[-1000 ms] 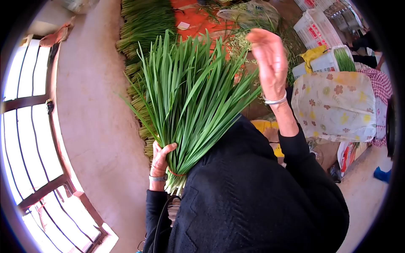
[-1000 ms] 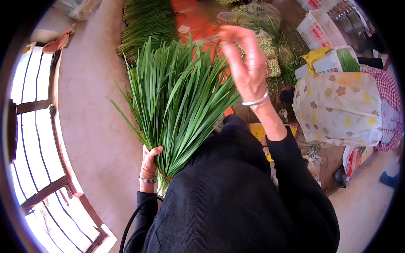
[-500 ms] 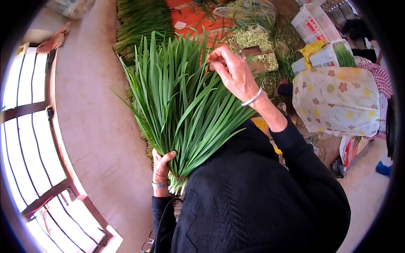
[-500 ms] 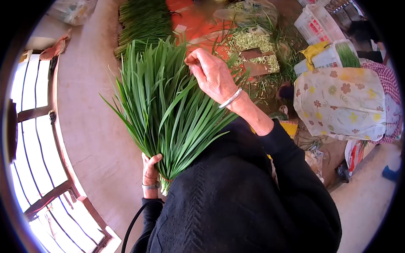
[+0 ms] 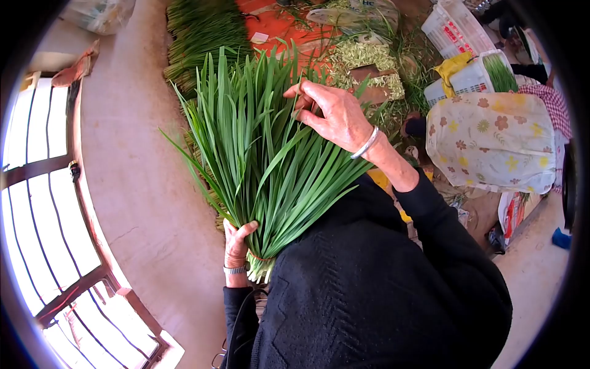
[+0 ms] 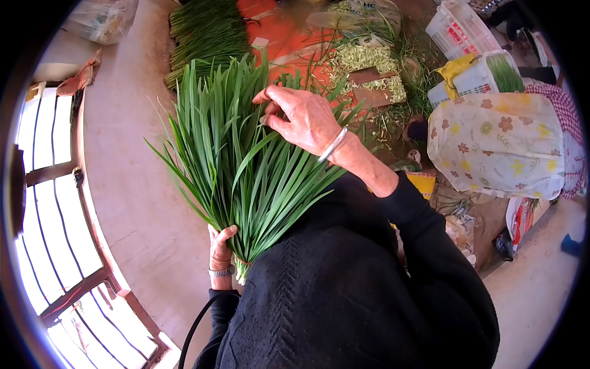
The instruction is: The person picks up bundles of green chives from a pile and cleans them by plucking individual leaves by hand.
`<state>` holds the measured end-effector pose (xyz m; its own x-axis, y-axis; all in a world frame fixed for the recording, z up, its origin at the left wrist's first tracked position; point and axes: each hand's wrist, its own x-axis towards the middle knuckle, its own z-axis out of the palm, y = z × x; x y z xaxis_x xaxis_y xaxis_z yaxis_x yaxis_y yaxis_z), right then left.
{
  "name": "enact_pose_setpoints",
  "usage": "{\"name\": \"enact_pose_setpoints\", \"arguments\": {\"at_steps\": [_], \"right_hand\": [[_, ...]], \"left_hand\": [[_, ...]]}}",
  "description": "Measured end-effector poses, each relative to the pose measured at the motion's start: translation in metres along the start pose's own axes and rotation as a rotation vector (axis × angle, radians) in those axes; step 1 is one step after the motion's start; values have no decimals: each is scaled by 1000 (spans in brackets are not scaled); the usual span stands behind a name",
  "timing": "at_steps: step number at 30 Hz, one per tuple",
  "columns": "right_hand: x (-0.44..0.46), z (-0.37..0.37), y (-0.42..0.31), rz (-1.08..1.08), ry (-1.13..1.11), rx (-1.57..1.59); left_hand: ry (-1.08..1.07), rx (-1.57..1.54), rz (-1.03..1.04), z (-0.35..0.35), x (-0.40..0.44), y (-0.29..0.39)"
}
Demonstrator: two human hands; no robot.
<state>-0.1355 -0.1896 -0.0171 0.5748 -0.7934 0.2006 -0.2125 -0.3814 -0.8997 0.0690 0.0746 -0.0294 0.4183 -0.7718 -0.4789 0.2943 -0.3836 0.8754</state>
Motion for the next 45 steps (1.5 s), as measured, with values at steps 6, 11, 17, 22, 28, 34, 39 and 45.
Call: {"name": "enact_pose_setpoints", "arguments": {"at_steps": [6,11,17,22,28,34,39,45], "right_hand": [[-2,1,5,-24,60,32],[-4,-3,7,107,-65,93],[-3,-5,-3,106,-117,165],[-2,-5,-4,114,-130,239],[-1,-7,-1,116,-172,303],[-5,-6,5,126,-150,260],[-6,-7,8,136,-211,316],[-8,-8,12,107,-184,212]], "left_hand": [[-2,103,-13,-6,-1,-6],[-24,82,-9,-5,-1,-5],[-41,80,4,-3,-2,-4],[-39,91,-2,-8,-2,-9],[-43,98,-5,-7,-1,-9],[-22,72,-5,-3,-3,-6],[-38,150,-9,-8,-2,-8],[-9,72,24,7,-5,0]]}}
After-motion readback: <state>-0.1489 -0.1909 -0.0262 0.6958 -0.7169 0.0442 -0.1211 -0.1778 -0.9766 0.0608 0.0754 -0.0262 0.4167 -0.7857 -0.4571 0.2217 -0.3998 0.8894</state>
